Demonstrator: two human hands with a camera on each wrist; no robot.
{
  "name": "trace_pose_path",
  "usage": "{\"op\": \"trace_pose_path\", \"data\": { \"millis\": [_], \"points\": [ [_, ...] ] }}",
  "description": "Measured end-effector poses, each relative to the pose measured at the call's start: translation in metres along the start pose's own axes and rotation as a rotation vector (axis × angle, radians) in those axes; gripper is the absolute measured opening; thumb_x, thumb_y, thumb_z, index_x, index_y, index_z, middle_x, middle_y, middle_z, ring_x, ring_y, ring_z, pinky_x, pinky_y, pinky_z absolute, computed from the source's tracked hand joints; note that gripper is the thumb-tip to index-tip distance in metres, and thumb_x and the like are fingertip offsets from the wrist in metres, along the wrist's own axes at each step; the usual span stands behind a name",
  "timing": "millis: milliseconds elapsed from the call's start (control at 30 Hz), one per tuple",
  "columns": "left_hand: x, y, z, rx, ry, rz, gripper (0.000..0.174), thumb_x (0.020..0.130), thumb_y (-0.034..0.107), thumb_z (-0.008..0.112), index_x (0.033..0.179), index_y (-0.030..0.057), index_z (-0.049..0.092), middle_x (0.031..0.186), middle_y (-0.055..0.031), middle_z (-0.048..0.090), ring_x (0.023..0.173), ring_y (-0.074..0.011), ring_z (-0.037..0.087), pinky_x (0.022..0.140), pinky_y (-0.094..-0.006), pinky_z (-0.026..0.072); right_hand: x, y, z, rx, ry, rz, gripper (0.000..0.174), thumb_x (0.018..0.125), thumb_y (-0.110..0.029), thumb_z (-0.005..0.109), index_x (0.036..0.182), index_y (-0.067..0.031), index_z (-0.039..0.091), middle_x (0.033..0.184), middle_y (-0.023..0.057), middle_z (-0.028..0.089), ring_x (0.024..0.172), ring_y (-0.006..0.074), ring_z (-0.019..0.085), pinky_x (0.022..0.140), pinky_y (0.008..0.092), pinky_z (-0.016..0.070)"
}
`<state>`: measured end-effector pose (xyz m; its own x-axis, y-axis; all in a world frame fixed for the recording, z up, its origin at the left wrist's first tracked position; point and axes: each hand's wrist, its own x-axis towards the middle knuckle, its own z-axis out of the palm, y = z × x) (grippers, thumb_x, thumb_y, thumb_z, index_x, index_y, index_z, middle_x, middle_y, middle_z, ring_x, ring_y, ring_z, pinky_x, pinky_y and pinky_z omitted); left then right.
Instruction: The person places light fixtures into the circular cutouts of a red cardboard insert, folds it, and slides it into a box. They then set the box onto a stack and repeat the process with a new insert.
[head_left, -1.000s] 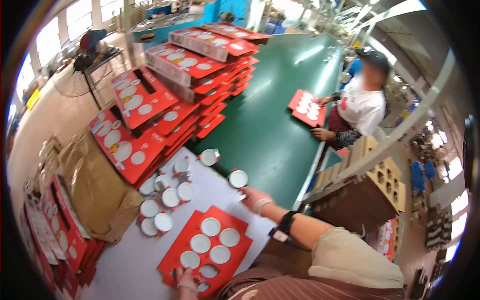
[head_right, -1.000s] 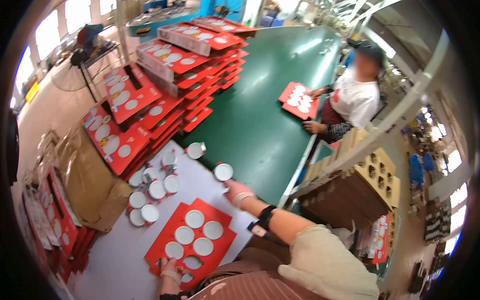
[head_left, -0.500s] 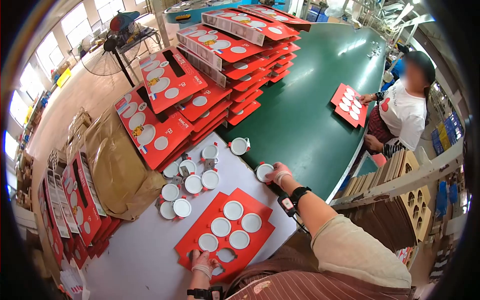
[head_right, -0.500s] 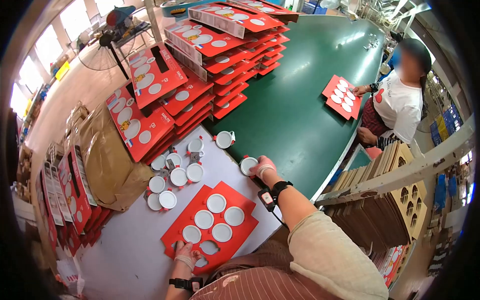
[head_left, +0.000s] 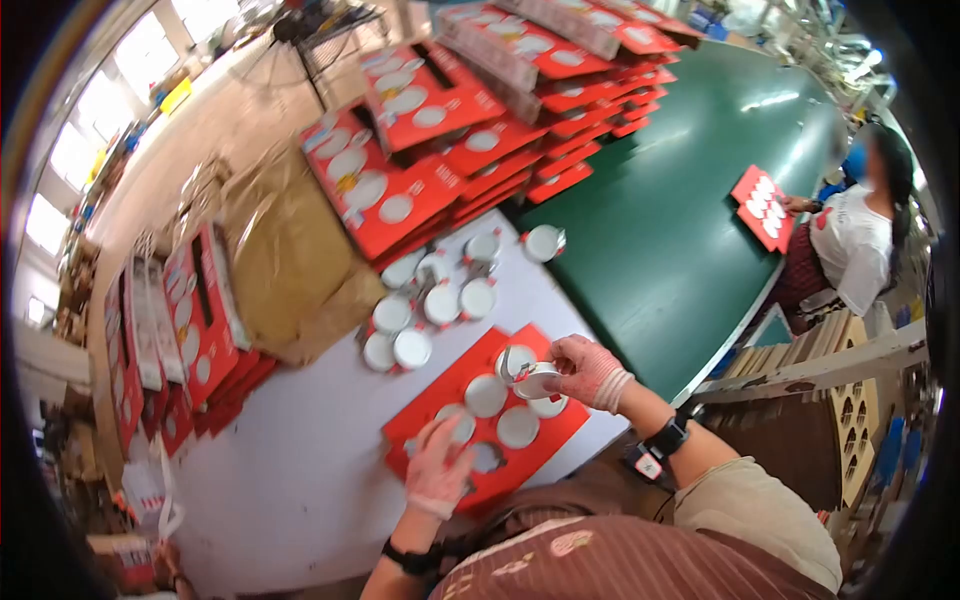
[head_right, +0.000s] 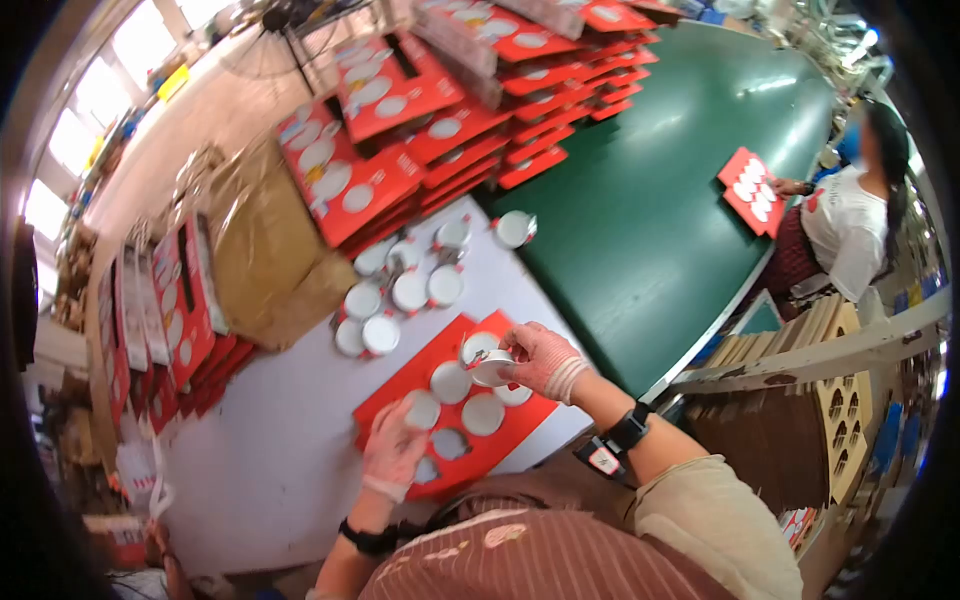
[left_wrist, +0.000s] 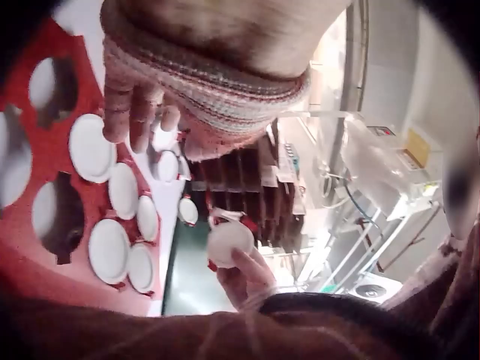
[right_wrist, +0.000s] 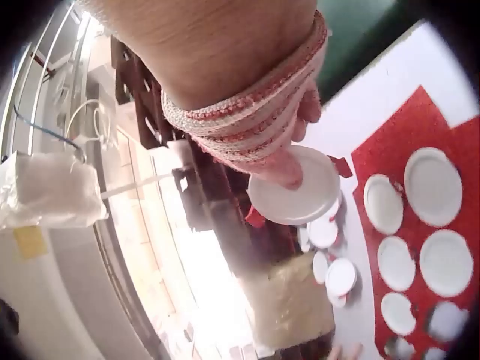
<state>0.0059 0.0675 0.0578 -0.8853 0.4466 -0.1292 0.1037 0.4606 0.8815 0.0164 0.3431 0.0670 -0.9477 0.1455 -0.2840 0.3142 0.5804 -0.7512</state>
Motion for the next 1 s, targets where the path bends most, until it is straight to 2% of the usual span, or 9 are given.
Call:
{"op": "trace_pose_path", "data": {
  "millis": [67, 200, 333, 367, 433, 533, 800, 933, 1000],
  "points": [
    [0.004, 0.013, -0.004, 0.141, -0.055, 0.335, 0.054, 0.071, 0.011, 0.066, 0.122, 0.0105, 0.048, 0.118, -0.0123, 0.047, 0.097, -0.0225, 0.055, 0.087, -0.0295, 0.0433, -0.014, -0.023, 0.019, 0.013, -0.188, -0.072, 0.030, 0.065, -0.014, 0.072, 0.089, -0.0040, 0.056, 0.080, 0.0086, 0.054, 0.072, 0.0186, 0.055, 0.067, 0.0296, 0.0471],
    [-0.018, 0.008, -0.006, -0.156, -0.354, -0.111, 0.055, 0.070, 0.012, 0.066, 0.122, 0.0096, 0.047, 0.113, -0.0117, 0.053, 0.098, -0.0211, 0.055, 0.086, -0.0294, 0.0431, -0.046, -0.050, 0.056, 0.019, -0.391, -0.141, 0.030, 0.067, -0.018, 0.071, 0.090, -0.0048, 0.055, 0.082, 0.0100, 0.055, 0.075, 0.0213, 0.057, 0.068, 0.0311, 0.0472],
    [-0.042, -0.007, -0.021, -0.085, -0.519, -0.228, 0.059, 0.071, 0.010, 0.066, 0.125, 0.0097, 0.043, 0.114, -0.0118, 0.053, 0.103, -0.0203, 0.054, 0.088, -0.0298, 0.0423, -0.070, -0.052, 0.075, 0.220, -0.499, -0.072, 0.031, 0.075, -0.021, 0.065, 0.101, -0.0065, 0.055, 0.089, 0.0110, 0.054, 0.081, 0.0219, 0.056, 0.075, 0.0311, 0.0459],
    [-0.048, -0.016, -0.019, -0.095, -0.519, -0.227, 0.059, 0.071, 0.010, 0.066, 0.125, 0.0097, 0.043, 0.114, -0.0118, 0.053, 0.103, -0.0203, 0.054, 0.088, -0.0298, 0.0423, -0.072, -0.048, 0.079, 0.447, -0.523, -0.025, 0.030, 0.078, -0.020, 0.063, 0.104, -0.0065, 0.055, 0.091, 0.0106, 0.055, 0.082, 0.0210, 0.056, 0.076, 0.0303, 0.0456],
    [-0.061, -0.040, -0.012, -0.298, -0.495, -0.181, 0.072, 0.069, 0.008, 0.069, 0.131, 0.0099, 0.033, 0.119, -0.0127, 0.049, 0.109, -0.0215, 0.051, 0.091, -0.0314, 0.0405, -0.077, -0.048, 0.091, 0.304, -0.466, -0.245, 0.025, 0.081, -0.017, 0.061, 0.103, -0.0056, 0.057, 0.091, 0.0081, 0.057, 0.082, 0.0163, 0.056, 0.076, 0.0285, 0.0456],
    [-0.071, -0.046, -0.016, -0.348, -0.549, -0.188, 0.086, 0.067, 0.009, 0.070, 0.137, 0.0116, 0.020, 0.119, -0.0181, 0.049, 0.112, -0.0261, 0.049, 0.093, -0.0330, 0.0382, -0.083, -0.061, 0.105, 0.532, -0.665, -0.016, 0.013, 0.080, -0.014, 0.063, 0.087, -0.0024, 0.061, 0.075, 0.0017, 0.058, 0.072, 0.0072, 0.052, 0.069, 0.0239, 0.0455],
    [-0.078, -0.045, -0.023, -0.416, -0.661, -0.200, 0.091, 0.068, 0.009, 0.069, 0.139, 0.0164, 0.013, 0.113, -0.0200, 0.055, 0.107, -0.0245, 0.053, 0.088, -0.0314, 0.0410, -0.089, -0.057, 0.119, 0.310, -0.684, -0.093, 0.013, 0.083, -0.015, 0.057, 0.081, -0.0015, 0.056, 0.073, 0.0038, 0.055, 0.070, 0.0086, 0.050, 0.063, 0.0262, 0.0441],
    [-0.079, -0.033, -0.027, -0.603, -0.674, -0.190, 0.081, 0.068, -0.002, 0.067, 0.136, 0.0132, 0.025, 0.107, -0.0136, 0.057, 0.101, -0.0192, 0.054, 0.086, -0.0315, 0.0428, -0.097, -0.062, 0.121, 0.517, -0.650, -0.072, 0.014, 0.085, -0.015, 0.055, 0.084, -0.0010, 0.056, 0.077, 0.0027, 0.057, 0.074, 0.0096, 0.051, 0.067, 0.0271, 0.0447],
    [-0.081, -0.032, -0.030, -0.408, -0.642, 0.003, 0.059, 0.070, -0.001, 0.064, 0.124, 0.0102, 0.045, 0.104, -0.0115, 0.059, 0.097, -0.0164, 0.055, 0.084, -0.0298, 0.0442, -0.099, -0.057, 0.129, 0.645, -0.584, -0.046, 0.015, 0.085, -0.016, 0.054, 0.086, -0.0016, 0.058, 0.079, 0.0022, 0.059, 0.075, 0.0098, 0.052, 0.068, 0.0268, 0.0451]
  ]
}}
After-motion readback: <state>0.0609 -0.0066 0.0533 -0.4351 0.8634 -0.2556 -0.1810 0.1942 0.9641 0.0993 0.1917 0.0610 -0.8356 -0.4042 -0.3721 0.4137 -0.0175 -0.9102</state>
